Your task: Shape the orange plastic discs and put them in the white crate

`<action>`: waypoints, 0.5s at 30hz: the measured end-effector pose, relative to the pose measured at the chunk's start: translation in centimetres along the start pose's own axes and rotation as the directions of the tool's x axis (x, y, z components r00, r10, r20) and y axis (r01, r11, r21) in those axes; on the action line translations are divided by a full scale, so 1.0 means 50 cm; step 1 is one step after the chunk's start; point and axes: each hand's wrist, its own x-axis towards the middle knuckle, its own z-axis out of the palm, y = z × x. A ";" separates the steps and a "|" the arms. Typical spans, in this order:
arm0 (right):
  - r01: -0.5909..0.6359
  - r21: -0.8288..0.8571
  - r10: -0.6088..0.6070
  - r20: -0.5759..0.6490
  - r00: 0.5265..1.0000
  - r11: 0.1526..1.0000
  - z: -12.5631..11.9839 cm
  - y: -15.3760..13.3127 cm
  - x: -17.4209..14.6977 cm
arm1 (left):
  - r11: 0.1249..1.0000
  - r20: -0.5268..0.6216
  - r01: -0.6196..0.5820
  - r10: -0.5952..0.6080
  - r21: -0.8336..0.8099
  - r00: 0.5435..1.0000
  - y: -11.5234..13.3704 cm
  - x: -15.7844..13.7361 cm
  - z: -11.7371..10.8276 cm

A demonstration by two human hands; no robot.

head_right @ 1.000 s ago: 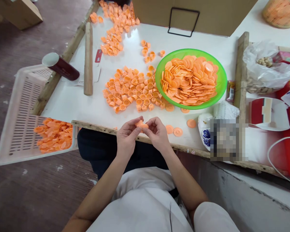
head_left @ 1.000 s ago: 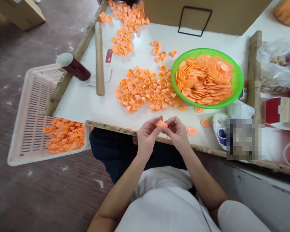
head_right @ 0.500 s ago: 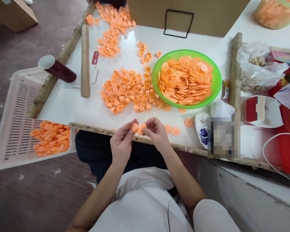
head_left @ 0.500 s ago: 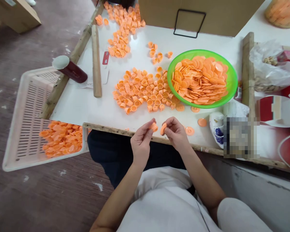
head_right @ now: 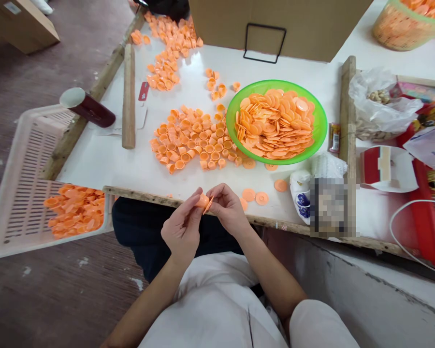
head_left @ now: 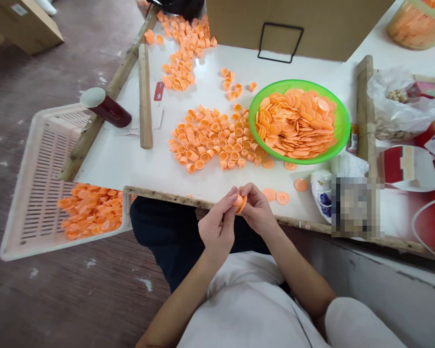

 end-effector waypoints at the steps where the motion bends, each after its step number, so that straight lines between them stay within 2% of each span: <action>1: -0.008 0.001 0.008 0.003 1.000 1.000 0.002 -0.001 -0.001 | 1.000 0.006 -0.021 0.021 0.019 1.000 -0.001 0.001 0.000; 6: 0.004 -0.031 -0.004 -0.005 1.000 1.000 0.000 -0.008 -0.004 | 0.996 0.033 -0.056 0.054 0.071 0.998 -0.003 0.003 -0.002; 11: 0.003 -0.020 -0.003 0.016 1.000 1.000 -0.008 -0.008 -0.004 | 0.993 0.055 -0.109 0.106 0.043 0.993 -0.002 0.001 -0.001; 15: 0.011 -0.091 -0.011 0.001 1.000 0.996 -0.011 -0.008 -0.007 | 0.993 0.055 -0.112 0.109 0.046 0.993 -0.001 -0.002 0.000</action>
